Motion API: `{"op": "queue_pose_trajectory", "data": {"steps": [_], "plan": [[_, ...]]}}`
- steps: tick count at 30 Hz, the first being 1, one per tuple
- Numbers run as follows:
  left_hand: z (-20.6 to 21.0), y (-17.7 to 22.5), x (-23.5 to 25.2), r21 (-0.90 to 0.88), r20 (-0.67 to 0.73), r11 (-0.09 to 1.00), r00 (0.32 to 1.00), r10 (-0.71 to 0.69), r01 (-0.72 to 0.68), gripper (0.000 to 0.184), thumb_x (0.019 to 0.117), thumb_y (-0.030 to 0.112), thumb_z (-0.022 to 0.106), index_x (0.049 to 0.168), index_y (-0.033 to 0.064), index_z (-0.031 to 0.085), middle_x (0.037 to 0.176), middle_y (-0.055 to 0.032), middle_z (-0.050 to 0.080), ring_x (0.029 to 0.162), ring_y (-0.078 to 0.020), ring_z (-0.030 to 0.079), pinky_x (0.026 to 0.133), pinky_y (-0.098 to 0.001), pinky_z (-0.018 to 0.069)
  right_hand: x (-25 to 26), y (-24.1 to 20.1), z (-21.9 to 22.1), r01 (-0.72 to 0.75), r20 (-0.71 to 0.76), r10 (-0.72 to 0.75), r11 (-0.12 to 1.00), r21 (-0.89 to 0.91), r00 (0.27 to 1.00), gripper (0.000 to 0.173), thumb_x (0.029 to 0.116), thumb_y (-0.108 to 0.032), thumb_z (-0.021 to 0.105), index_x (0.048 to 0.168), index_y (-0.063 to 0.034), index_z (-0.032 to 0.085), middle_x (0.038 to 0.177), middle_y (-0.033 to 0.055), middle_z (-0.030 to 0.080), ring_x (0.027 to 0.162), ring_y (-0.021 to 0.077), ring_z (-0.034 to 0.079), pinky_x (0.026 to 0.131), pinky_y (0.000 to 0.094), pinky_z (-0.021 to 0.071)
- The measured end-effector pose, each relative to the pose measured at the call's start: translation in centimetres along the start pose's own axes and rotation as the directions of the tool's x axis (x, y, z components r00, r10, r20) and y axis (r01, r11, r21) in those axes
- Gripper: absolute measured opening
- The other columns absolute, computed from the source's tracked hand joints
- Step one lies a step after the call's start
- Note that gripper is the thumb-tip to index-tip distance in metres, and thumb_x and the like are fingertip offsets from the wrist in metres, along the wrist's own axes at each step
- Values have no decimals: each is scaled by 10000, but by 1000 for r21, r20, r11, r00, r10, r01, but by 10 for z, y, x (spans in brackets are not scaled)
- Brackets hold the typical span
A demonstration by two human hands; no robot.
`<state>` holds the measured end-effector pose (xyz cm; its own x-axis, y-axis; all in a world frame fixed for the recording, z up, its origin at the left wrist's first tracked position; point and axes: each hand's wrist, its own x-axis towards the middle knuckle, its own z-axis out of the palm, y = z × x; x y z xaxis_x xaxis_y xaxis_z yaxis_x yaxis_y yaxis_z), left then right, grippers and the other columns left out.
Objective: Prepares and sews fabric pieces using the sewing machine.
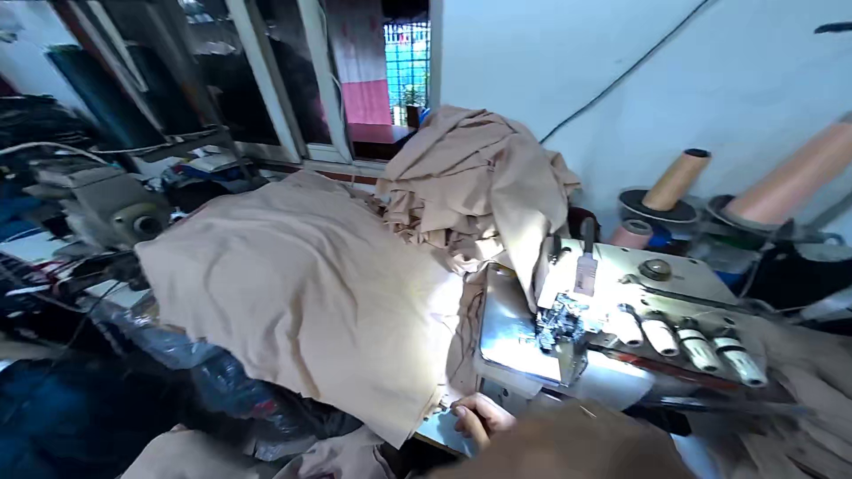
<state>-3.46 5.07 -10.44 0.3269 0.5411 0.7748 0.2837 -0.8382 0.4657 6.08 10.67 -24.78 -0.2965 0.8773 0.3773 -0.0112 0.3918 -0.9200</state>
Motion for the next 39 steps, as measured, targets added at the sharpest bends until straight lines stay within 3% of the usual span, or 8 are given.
{"op": "queue_pose_trajectory", "data": {"steps": [3,7,10,15,25,30,35,39], "plan": [[-17,-54,-48,-24,-7,965,965,-263,263,184,997,231,684,1008,54,729,950,-36,741,882,-101,711,844,-306,600,-7,-3,0,24,-47,-23,1000,20,999,170,946,-140,611,982,-35,739,907,-41,736,884,-38,673,851,179,565],[-49,-62,-99,120,-50,743,752,-658,658,352,1048,264,548,843,12,683,658,-38,624,552,-81,578,557,-259,510,-2,25,-3,122,62,-118,990,-66,991,231,1009,-147,550,944,-37,742,860,5,713,726,28,669,663,194,584],[-63,-68,-138,345,-86,693,756,-648,633,391,1045,358,552,852,34,654,697,-71,607,639,-170,598,621,-350,503,-3,26,-3,93,72,-88,994,-60,993,232,1018,-157,547,961,-37,738,873,9,723,702,42,673,642,196,586],[-60,-81,-156,550,154,685,748,-646,479,229,978,144,634,1192,68,663,1220,-188,633,1185,-385,601,1002,-523,511,-5,24,-2,88,59,-83,991,-102,995,235,1013,-160,547,955,-36,738,862,3,719,704,35,667,645,183,577],[-84,-94,-148,301,272,717,664,-697,629,59,924,35,682,912,-22,691,1003,-141,648,994,-256,618,928,-399,516,-6,22,3,121,21,-119,968,-220,993,245,1010,-183,547,971,-40,742,855,3,712,700,25,655,639,177,565],[-94,-99,-148,146,318,714,651,-690,685,101,914,60,718,896,-31,677,1020,-134,651,1002,-222,612,918,-373,511,-17,21,18,330,170,-283,801,-499,944,264,1008,-246,572,1121,-112,769,1127,117,683,891,135,682,758,283,597],[-133,-78,-118,92,106,821,815,-570,563,104,924,116,696,861,49,646,886,-33,636,881,-109,625,830,-302,543,15,-15,41,350,111,-342,792,-499,933,309,920,-202,707,1179,-34,720,1283,256,585,723,159,659,625,286,587],[-147,-87,-81,368,49,890,950,-308,269,293,902,252,750,1104,52,680,1157,-62,666,1121,-183,617,977,-386,524,75,-65,61,354,275,-252,827,-437,928,199,906,-12,660,1092,-21,733,1298,194,636,809,264,718,702,454,617]]}}
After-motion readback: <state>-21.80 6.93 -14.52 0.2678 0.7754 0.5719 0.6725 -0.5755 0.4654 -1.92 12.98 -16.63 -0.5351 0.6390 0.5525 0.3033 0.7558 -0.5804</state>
